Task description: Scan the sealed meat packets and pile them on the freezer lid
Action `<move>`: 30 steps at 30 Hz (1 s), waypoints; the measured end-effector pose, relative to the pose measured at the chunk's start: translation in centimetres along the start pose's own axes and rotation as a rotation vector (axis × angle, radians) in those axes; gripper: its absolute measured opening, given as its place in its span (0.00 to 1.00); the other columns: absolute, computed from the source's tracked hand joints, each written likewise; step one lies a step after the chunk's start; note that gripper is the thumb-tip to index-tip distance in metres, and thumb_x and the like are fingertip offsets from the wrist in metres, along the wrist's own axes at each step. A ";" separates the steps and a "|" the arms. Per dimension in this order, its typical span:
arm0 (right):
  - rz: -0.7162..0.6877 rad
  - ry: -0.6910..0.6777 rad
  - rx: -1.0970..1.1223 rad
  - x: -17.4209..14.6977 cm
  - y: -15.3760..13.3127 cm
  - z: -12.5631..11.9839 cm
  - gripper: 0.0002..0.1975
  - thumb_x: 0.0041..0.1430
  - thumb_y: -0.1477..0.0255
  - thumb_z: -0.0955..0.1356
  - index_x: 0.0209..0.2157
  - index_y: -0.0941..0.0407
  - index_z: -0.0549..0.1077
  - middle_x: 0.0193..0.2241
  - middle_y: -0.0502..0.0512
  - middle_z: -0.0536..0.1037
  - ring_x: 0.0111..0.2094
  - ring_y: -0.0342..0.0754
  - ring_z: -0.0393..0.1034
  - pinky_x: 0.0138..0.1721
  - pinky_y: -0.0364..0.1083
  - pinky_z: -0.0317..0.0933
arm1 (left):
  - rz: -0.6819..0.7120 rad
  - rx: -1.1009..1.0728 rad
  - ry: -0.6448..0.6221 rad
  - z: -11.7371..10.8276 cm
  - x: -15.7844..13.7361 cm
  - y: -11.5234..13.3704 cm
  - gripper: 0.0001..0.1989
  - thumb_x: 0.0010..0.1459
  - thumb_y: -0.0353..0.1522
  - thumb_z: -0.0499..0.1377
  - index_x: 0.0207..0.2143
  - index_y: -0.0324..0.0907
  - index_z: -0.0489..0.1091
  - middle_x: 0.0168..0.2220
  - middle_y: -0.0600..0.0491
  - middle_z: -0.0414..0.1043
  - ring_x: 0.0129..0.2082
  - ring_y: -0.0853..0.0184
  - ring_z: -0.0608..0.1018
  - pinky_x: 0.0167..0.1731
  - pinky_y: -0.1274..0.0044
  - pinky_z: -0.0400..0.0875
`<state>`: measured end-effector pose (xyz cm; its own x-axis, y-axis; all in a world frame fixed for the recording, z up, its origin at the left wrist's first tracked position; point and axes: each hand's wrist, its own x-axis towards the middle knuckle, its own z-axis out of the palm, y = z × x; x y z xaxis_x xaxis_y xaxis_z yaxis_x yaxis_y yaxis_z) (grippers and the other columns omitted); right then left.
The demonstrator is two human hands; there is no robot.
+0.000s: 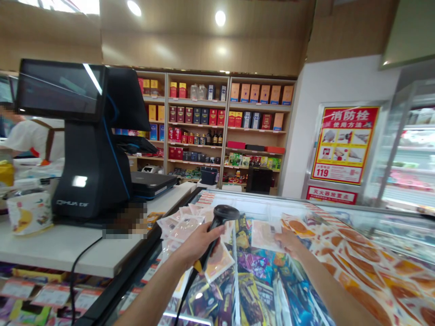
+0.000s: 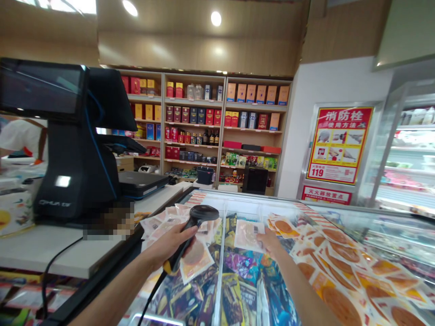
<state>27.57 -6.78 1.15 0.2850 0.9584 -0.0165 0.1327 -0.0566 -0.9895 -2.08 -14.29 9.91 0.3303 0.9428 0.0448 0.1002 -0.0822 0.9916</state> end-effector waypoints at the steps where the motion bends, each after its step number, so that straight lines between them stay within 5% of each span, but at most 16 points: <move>1: 0.021 -0.028 0.053 0.1 0.0 0.0 0.11 0.30 0.80 0.62 0.23 0.56 0.64 0.12 0.45 0.68 0.17 0.42 0.65 0.20 0.40 0.58 | 0.001 -0.004 0.001 0.0 0.1 0.0 0.14 0.48 0.42 0.52 0.24 0.40 0.57 0.14 0.62 0.59 0.13 0.78 0.61 0.16 0.83 0.55; 8: -0.099 0.246 0.632 1.7 1.6 1.7 0.19 0.31 0.76 0.65 0.32 0.50 0.63 0.25 0.45 0.74 0.30 0.45 0.69 0.28 0.42 0.63 | -0.021 -0.011 -0.009 1.2 0.3 0.2 0.14 0.47 0.42 0.52 0.22 0.41 0.56 0.13 0.62 0.59 0.12 0.77 0.61 0.15 0.83 0.55; 14: -0.150 0.274 0.739 2.7 2.9 3.7 0.20 0.31 0.75 0.66 0.32 0.48 0.62 0.31 0.45 0.74 0.34 0.46 0.69 0.32 0.45 0.64 | 0.010 -0.026 -0.066 2.1 0.1 0.5 0.14 0.48 0.41 0.52 0.20 0.41 0.56 0.13 0.61 0.59 0.12 0.77 0.62 0.15 0.82 0.55; 30: -0.175 0.239 0.700 2.5 2.2 4.8 0.19 0.29 0.74 0.67 0.31 0.51 0.65 0.27 0.45 0.74 0.31 0.45 0.69 0.30 0.44 0.64 | 0.014 -0.042 -0.175 2.4 0.6 1.2 0.13 0.49 0.40 0.52 0.21 0.41 0.56 0.13 0.62 0.59 0.12 0.78 0.62 0.15 0.83 0.54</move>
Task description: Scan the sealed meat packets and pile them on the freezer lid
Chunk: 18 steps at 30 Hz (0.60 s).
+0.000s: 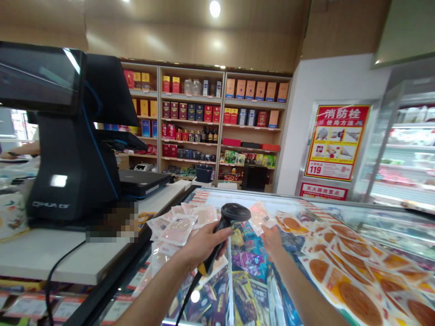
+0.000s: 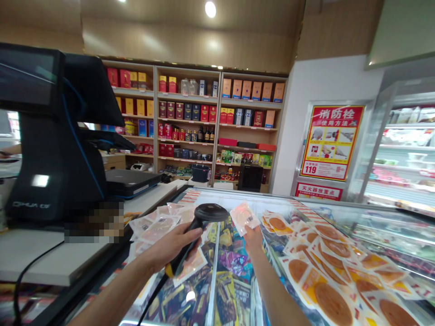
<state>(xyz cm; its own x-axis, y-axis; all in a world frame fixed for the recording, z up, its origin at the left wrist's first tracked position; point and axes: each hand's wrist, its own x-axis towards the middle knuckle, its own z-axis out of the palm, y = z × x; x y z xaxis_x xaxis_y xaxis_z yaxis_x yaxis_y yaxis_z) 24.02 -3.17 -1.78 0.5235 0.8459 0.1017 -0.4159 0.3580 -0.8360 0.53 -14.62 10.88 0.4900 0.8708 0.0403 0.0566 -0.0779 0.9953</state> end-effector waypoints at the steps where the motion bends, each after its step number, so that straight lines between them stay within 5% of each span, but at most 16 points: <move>1: -0.014 -0.002 -0.008 0.0 0.0 0.1 0.19 0.30 0.74 0.67 0.31 0.51 0.65 0.28 0.45 0.74 0.32 0.45 0.69 0.30 0.44 0.64 | 0.002 -0.004 -0.003 0.0 0.0 0.0 0.12 0.50 0.40 0.52 0.21 0.41 0.56 0.14 0.62 0.59 0.12 0.78 0.62 0.15 0.83 0.54; 10: 0.079 0.063 -0.150 -1.9 -1.2 1.2 0.14 0.31 0.77 0.66 0.26 0.54 0.63 0.20 0.44 0.72 0.24 0.44 0.69 0.25 0.43 0.64 | 0.005 -0.068 0.022 -0.3 -0.3 -0.4 0.14 0.48 0.42 0.53 0.24 0.41 0.58 0.17 0.60 0.61 0.13 0.78 0.63 0.15 0.82 0.56; 15: 0.355 -0.124 -0.625 -1.6 -3.4 -1.2 0.12 0.36 0.65 0.69 0.19 0.57 0.64 0.13 0.53 0.70 0.18 0.49 0.68 0.20 0.46 0.62 | 0.001 -0.059 0.077 -1.2 -0.6 -0.7 0.14 0.48 0.42 0.53 0.24 0.41 0.58 0.17 0.60 0.61 0.14 0.77 0.63 0.16 0.82 0.56; 18: 0.256 -0.124 -1.021 0.1 -4.8 -2.6 0.18 0.36 0.58 0.69 0.11 0.55 0.59 0.08 0.55 0.66 0.20 0.55 0.69 0.19 0.48 0.60 | -0.011 -0.060 0.094 -1.5 -0.8 -0.8 0.14 0.48 0.42 0.53 0.23 0.41 0.57 0.16 0.61 0.60 0.13 0.77 0.62 0.15 0.82 0.56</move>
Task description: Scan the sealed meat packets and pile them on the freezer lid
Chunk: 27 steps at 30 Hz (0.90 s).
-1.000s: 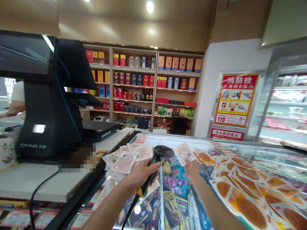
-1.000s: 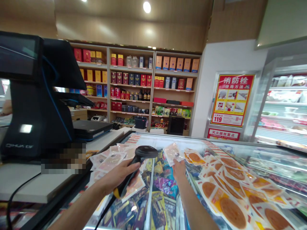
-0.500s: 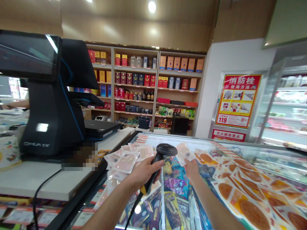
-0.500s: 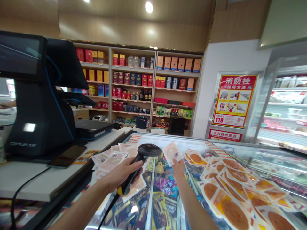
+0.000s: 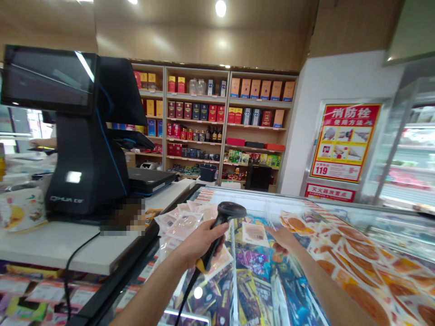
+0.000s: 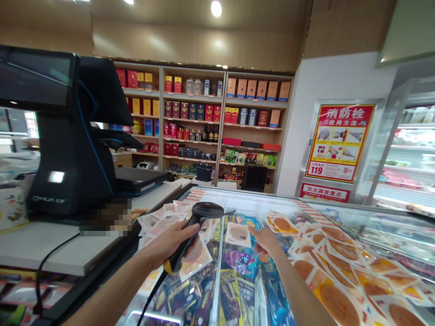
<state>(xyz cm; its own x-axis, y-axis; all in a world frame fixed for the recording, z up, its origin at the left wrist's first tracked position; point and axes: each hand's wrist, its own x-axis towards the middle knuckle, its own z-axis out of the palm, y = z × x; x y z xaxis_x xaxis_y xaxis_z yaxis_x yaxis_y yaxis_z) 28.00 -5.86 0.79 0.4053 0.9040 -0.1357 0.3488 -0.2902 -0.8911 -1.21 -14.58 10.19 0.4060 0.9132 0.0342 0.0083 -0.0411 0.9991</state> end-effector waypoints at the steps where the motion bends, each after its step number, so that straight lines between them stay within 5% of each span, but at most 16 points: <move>1: -0.089 0.070 -0.101 0.5 -0.1 -0.4 0.19 0.34 0.59 0.69 0.09 0.54 0.58 0.08 0.55 0.65 0.23 0.56 0.69 0.21 0.49 0.61 | -0.005 -0.001 0.003 0.0 0.0 0.0 0.14 0.48 0.42 0.53 0.23 0.41 0.57 0.16 0.61 0.59 0.13 0.77 0.62 0.15 0.82 0.56; 3: -0.256 0.176 -0.213 1.4 -0.4 -0.4 0.20 0.30 0.63 0.71 0.08 0.54 0.55 0.09 0.55 0.65 0.31 0.56 0.69 0.28 0.48 0.61 | -0.010 0.000 0.007 0.0 -0.1 -0.1 0.14 0.48 0.42 0.53 0.23 0.41 0.56 0.16 0.61 0.59 0.12 0.77 0.62 0.15 0.82 0.56; 6: -0.257 0.167 -0.182 2.2 -1.4 1.3 0.20 0.24 0.73 0.72 0.07 0.54 0.54 0.11 0.52 0.66 0.34 0.55 0.68 0.29 0.45 0.59 | -0.006 0.023 0.003 0.1 0.0 -0.2 0.14 0.49 0.42 0.52 0.22 0.41 0.56 0.15 0.61 0.59 0.12 0.77 0.62 0.15 0.82 0.56; 12: -0.116 0.060 0.033 2.0 -2.0 3.9 0.16 0.26 0.82 0.68 0.06 0.55 0.55 0.03 0.44 0.54 0.18 0.48 0.64 0.17 0.41 0.53 | -0.022 0.030 0.024 0.2 -0.1 0.0 0.14 0.48 0.42 0.53 0.23 0.41 0.56 0.15 0.61 0.60 0.12 0.77 0.62 0.15 0.83 0.56; 17: -0.128 0.027 0.357 1.1 -1.5 1.8 0.05 0.36 0.73 0.65 0.18 0.55 0.62 0.11 0.44 0.66 0.17 0.43 0.64 0.19 0.42 0.58 | -0.041 0.040 0.011 0.6 -0.3 0.6 0.15 0.47 0.43 0.54 0.22 0.41 0.56 0.14 0.62 0.59 0.12 0.77 0.62 0.15 0.83 0.56; 27: -0.148 0.100 0.737 1.2 -3.2 -1.7 0.08 0.39 0.72 0.65 0.24 0.53 0.60 0.16 0.44 0.68 0.20 0.44 0.67 0.22 0.43 0.62 | -0.003 0.093 -0.108 2.5 0.7 -0.2 0.15 0.48 0.42 0.52 0.20 0.41 0.57 0.12 0.61 0.59 0.12 0.77 0.60 0.15 0.83 0.53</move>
<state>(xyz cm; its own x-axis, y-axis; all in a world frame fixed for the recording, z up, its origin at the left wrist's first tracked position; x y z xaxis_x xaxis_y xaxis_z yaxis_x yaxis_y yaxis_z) 28.85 -4.38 4.18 0.4850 0.8744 0.0164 -0.2355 0.1486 -0.9604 1.37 -14.97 9.91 0.5022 0.8644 0.0236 0.0924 -0.0808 0.9924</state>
